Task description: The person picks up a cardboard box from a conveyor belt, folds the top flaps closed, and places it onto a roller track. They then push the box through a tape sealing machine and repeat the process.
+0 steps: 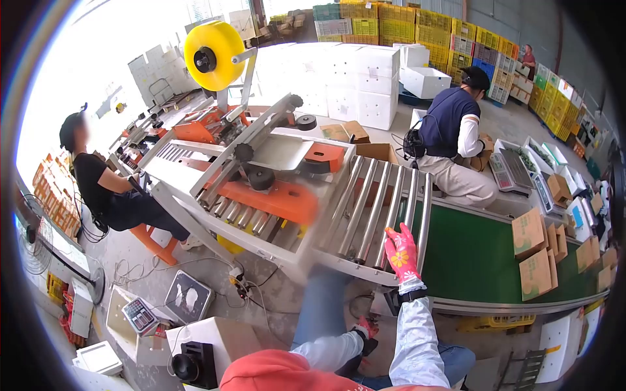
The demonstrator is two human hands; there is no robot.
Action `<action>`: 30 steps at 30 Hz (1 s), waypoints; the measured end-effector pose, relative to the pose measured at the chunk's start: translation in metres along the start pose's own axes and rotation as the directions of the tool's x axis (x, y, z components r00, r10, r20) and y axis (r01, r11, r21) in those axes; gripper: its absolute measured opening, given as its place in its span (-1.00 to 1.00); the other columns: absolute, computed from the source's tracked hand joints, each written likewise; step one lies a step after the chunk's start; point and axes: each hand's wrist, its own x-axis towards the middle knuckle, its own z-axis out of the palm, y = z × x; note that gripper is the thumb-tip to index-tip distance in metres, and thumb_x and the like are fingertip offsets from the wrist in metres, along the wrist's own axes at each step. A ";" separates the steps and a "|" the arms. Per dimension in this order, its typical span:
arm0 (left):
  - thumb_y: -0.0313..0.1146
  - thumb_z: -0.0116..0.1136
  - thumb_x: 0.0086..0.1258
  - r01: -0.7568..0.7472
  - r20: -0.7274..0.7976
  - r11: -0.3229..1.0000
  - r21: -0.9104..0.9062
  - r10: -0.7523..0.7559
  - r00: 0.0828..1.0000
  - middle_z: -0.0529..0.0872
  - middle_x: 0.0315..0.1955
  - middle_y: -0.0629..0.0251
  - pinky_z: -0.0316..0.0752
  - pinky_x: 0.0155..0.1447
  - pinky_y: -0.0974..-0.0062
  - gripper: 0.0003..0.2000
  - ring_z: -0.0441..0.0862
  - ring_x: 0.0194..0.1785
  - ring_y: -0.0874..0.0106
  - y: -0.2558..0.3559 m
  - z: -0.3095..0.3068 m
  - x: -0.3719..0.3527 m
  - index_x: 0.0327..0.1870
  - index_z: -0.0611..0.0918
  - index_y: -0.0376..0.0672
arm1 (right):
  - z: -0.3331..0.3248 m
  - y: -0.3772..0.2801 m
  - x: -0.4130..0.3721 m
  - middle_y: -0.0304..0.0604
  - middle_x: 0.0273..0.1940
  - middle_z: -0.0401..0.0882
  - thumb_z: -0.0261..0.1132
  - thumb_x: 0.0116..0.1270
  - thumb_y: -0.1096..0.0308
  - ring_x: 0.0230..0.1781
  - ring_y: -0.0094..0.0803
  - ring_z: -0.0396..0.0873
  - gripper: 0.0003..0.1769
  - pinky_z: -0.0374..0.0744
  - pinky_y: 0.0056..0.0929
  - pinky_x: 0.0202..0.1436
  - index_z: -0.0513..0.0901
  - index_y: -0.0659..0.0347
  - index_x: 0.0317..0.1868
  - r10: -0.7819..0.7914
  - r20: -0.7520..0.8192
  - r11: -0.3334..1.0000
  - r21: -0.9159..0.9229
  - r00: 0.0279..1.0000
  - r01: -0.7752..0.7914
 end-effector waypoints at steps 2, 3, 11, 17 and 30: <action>0.07 -0.13 0.35 -0.008 -0.012 1.000 -0.002 0.008 1.000 0.62 -0.04 0.17 0.27 0.22 0.06 -0.57 0.52 0.06 0.12 0.017 0.013 -0.007 0.04 0.58 0.01 | 0.007 0.005 0.002 -0.03 -0.03 0.62 0.31 0.19 0.37 0.20 -0.16 0.46 -0.65 0.43 -0.27 0.28 0.67 0.08 0.03 -0.122 -0.133 0.991 -0.063 0.983 0.115; 0.08 -0.14 0.36 0.001 -0.018 1.000 -0.001 -0.001 1.000 0.60 -0.03 0.18 0.21 0.25 0.03 -0.56 0.50 0.08 0.11 0.026 0.019 -0.010 0.04 0.56 0.01 | 0.008 0.009 0.002 -0.03 -0.03 0.62 0.31 0.19 0.37 0.20 -0.16 0.46 -0.65 0.43 -0.27 0.28 0.67 0.08 0.03 -0.117 -0.140 0.992 -0.065 0.983 0.109; 0.18 -0.11 0.36 -0.133 -0.017 0.984 -0.115 0.132 0.991 0.52 0.15 0.29 0.08 0.32 -0.08 -0.53 0.36 0.23 0.09 0.026 0.038 -0.061 0.14 0.51 0.14 | 0.002 0.004 0.001 0.13 0.24 0.43 0.29 0.22 0.39 0.24 -0.13 0.44 -0.62 0.40 -0.30 0.30 0.65 0.15 0.08 -0.065 -0.027 0.992 -0.108 0.998 0.062; 0.18 -0.07 0.35 -0.193 0.092 0.972 -0.136 0.206 0.974 0.56 0.11 0.31 0.08 0.30 -0.05 -0.58 0.38 0.19 0.15 0.029 0.025 -0.016 0.05 0.55 0.17 | 0.004 0.004 0.000 -0.08 -0.08 0.65 0.28 0.23 0.33 0.33 -0.19 0.34 -0.68 0.40 -0.23 0.30 0.67 0.07 0.02 -0.053 -0.071 0.999 -0.017 0.996 0.052; 0.20 0.01 0.30 -0.654 0.293 0.666 0.360 0.584 0.757 0.62 -0.06 0.36 0.25 0.14 0.08 -0.69 0.46 -0.01 0.20 0.014 0.006 -0.007 -0.21 0.63 0.26 | 0.002 0.002 0.001 -0.03 -0.06 0.64 0.28 0.21 0.38 0.28 -0.11 0.40 -0.68 0.44 -0.19 0.27 0.66 0.13 0.00 -0.118 -0.091 0.992 -0.054 0.989 0.113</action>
